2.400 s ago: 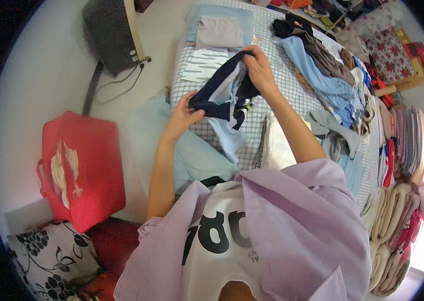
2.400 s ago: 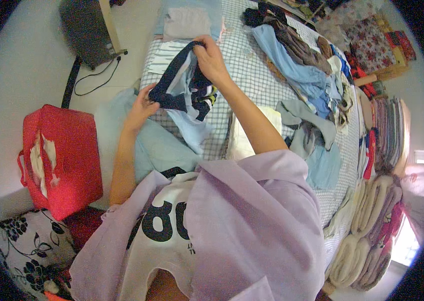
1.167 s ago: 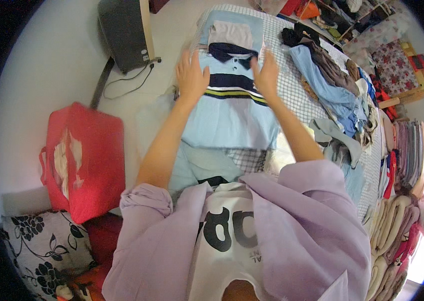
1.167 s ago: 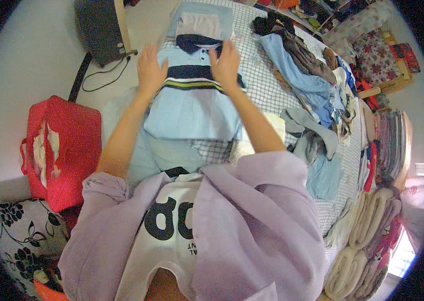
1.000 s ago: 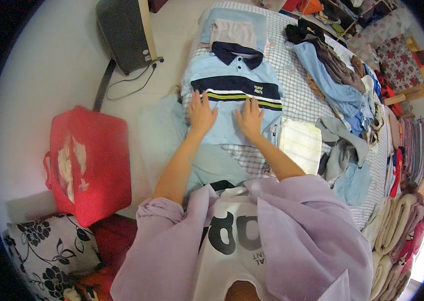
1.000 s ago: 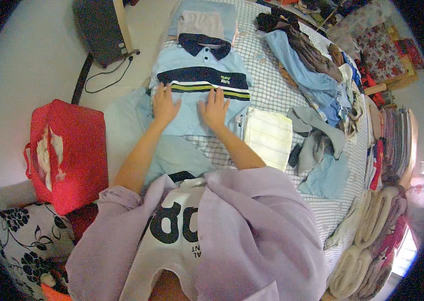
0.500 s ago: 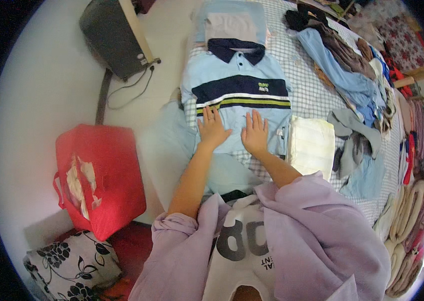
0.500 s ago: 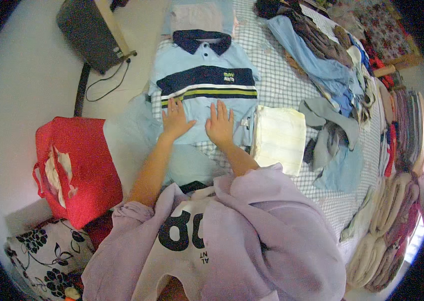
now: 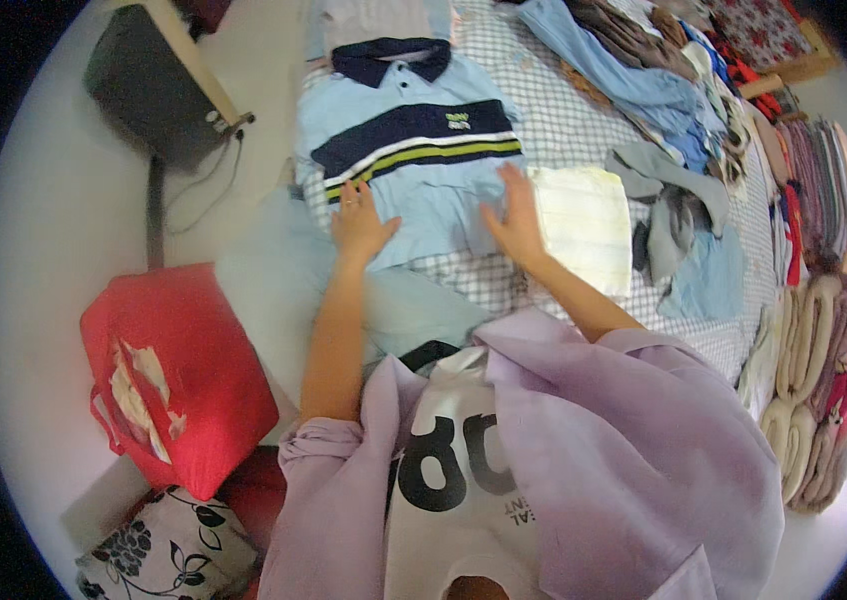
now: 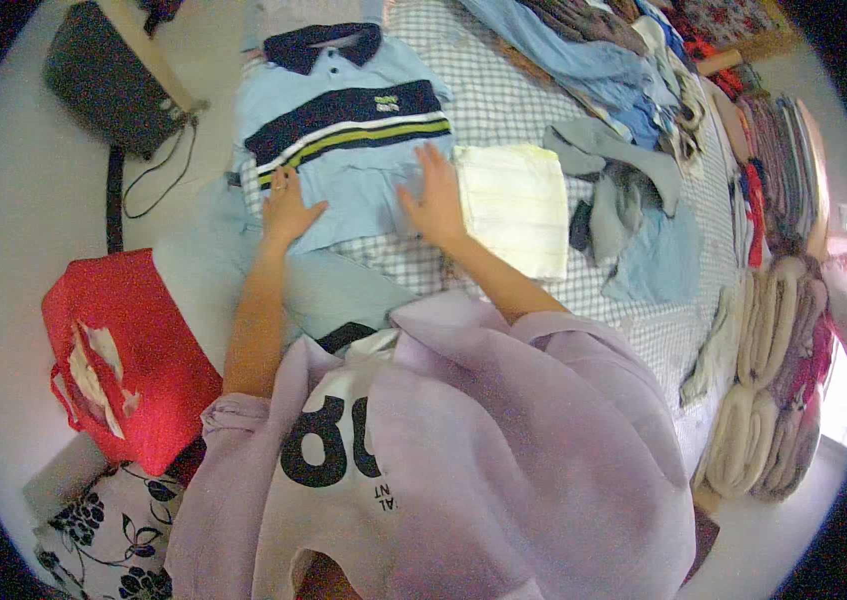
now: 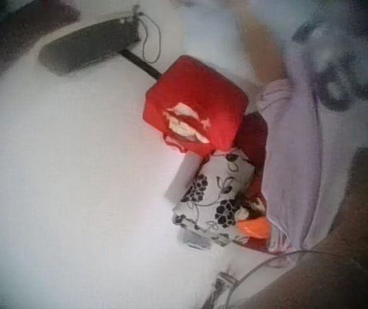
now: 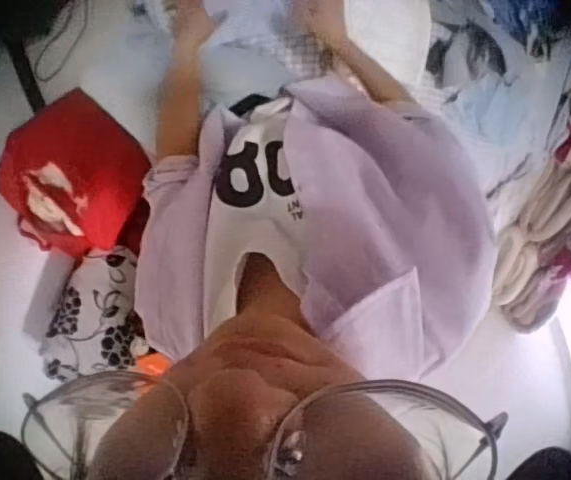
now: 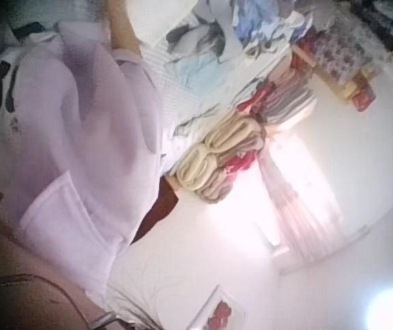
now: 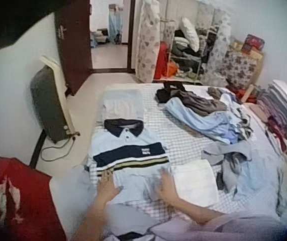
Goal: The person folds a light blue polo shirt, a pair of light blue shorts, a brown t-shirt, and a white t-shirt with a graphic print. They smooth each item on a checkered bedspread before folding it into a compact rectangle and stacking it on the bed.
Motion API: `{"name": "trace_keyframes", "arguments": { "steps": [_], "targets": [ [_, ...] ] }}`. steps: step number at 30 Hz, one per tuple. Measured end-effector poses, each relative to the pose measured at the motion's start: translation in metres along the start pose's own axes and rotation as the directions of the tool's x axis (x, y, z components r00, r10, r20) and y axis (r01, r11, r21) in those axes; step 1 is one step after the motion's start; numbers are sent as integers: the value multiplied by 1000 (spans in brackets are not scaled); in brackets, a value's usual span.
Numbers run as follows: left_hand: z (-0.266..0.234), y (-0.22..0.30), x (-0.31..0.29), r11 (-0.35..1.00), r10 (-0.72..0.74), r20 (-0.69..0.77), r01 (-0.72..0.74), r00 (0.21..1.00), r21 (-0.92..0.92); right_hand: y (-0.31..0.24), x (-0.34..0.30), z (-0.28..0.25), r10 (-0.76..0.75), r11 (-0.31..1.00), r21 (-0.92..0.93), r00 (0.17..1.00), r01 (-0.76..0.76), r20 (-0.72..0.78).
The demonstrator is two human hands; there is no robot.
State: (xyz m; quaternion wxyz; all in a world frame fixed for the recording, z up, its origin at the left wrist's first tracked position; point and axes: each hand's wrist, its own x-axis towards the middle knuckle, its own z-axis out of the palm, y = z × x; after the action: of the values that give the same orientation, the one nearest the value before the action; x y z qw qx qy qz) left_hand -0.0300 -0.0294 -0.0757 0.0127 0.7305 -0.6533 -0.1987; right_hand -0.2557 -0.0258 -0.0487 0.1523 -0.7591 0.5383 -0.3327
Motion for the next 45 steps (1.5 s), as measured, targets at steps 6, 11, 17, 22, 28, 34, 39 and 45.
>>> {"name": "trace_keyframes", "arguments": {
  "steps": [6, 11, 17, 22, 28, 34, 39, 45],
  "targets": [
    [7, -2, 3, 999, 54, -102, -54, 993, 2, 112, -48, -100, 589, 766, -94, 753, -636, -295],
    [7, 8, 5, 998, 52, -102, -56, 993, -32, 149, -78, -122, 865, 212, 390, 358, -896, 352],
    [9, -2, 6, 987, 147, -160, -156, 976, -42, 143, -65, -105, 815, 337, 403, 478, -851, 328],
    [14, 0, 3, 986, 146, -267, -161, 953, -33, 108, -52, -127, 718, 249, 403, 447, -881, 534],
    [15, 0, 1, 982, 164, -265, -183, 950, -50, 135, -67, -150, 813, 184, 252, 291, -950, 505],
    [8, -2, -4, 984, 148, -228, -167, 962, -63, 183, -115, -204, 851, 206, 335, 337, -920, 402],
    [-3, -7, -9, 989, 103, -133, -116, 986, -96, 166, -93, -197, 650, 696, -337, 756, -635, -82],
    [-35, -36, -43, 934, 335, 282, -277, 899, -226, 49, -29, -75, 73, 979, -197, 990, -48, 122]
  ]
}}
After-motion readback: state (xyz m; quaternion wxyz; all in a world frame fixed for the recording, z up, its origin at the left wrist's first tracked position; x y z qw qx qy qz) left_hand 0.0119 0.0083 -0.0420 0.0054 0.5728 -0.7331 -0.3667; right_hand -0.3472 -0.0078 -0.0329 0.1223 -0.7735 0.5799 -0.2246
